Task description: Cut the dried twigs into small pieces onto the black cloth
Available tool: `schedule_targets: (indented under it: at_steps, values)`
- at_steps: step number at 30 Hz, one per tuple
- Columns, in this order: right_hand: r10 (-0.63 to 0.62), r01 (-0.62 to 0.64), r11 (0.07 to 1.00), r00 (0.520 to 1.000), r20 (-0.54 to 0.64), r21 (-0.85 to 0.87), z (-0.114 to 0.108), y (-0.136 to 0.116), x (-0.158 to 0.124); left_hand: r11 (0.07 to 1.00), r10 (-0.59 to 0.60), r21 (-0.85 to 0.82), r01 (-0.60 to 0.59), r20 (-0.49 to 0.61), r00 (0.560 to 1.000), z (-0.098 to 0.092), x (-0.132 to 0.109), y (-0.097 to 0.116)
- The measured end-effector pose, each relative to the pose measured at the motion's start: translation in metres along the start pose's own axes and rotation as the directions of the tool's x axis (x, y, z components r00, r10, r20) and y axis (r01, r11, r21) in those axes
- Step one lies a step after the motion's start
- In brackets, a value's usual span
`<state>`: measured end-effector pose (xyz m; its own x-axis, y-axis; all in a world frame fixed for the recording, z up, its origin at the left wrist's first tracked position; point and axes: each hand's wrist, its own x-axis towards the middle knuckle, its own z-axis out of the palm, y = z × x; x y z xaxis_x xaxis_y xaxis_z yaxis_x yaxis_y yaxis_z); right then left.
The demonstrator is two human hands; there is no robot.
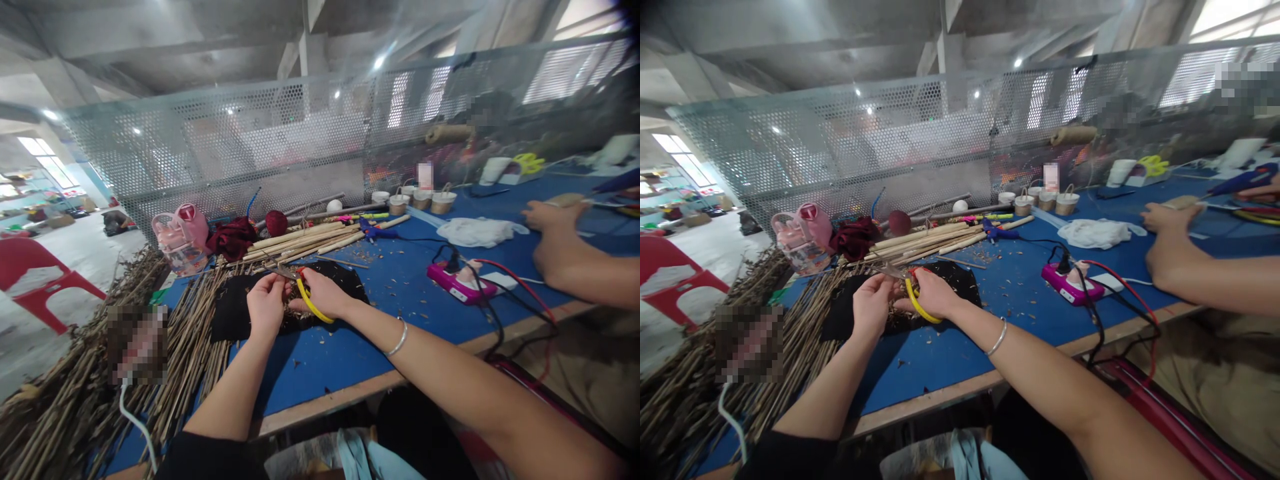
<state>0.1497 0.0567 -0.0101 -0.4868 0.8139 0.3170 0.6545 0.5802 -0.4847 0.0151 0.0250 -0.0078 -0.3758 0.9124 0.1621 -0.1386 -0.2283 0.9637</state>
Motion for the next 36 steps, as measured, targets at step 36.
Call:
schedule_targets:
  at_steps: [36]
  values:
    - [0.136,-0.133,0.98,0.991,0.008,-0.146,0.003,0.011,0.005,0.995,-0.051,-0.091,0.044,-0.072,0.996,-0.002,0.004,0.001]
